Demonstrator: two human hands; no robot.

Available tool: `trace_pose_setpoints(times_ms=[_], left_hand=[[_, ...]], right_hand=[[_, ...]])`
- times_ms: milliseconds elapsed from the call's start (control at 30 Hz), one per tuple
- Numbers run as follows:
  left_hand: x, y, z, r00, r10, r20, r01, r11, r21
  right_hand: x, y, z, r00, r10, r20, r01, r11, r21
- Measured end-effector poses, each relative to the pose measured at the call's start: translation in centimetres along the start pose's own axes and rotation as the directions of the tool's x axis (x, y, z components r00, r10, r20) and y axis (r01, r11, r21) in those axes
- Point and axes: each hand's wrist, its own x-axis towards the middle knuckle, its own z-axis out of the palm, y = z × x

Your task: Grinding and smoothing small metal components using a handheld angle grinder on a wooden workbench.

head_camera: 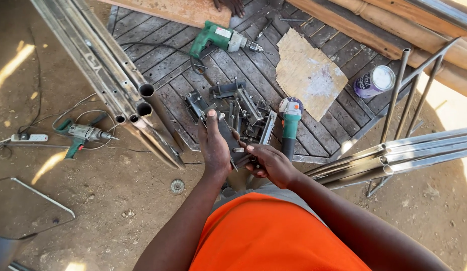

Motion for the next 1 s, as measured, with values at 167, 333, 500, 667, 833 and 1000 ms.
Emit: trace_pose_setpoints(times_ms=[167,333,500,667,833,1000], left_hand=[[0.1,-0.6,1.8,0.993,-0.096,0.064,0.098,0.995,-0.029],[1.1,-1.7,3.9,0.982,-0.189,0.016,0.190,0.976,-0.106],[1.1,-3.9,6.7,0.939,-0.338,-0.064,0.330,0.937,-0.110],[0.4,-5.8,12.8,0.885,-0.466,0.019,0.464,0.876,-0.134],[1.0,-4.9,18.2,0.807,-0.562,0.181,0.590,0.781,-0.202],[2.8,-5.9,20.1,0.812,-0.552,0.189,0.583,0.781,-0.222]], right_hand=[[-0.7,-2.0,0.1,0.987,0.101,-0.129,-0.085,0.988,0.125],[2.9,-1.9,-7.1,0.933,0.177,-0.314,-0.124,0.975,0.182],[9.6,-1.8,-23.5,0.751,0.110,-0.651,0.040,0.977,0.211],[11.7,-4.6,-34.4,0.461,0.111,-0.880,0.141,0.970,0.196],[15.1,-7.5,-40.0,0.117,0.185,-0.976,-0.401,0.907,0.124],[18.2,-5.5,-43.1,0.054,0.139,-0.989,-0.557,0.826,0.086]])
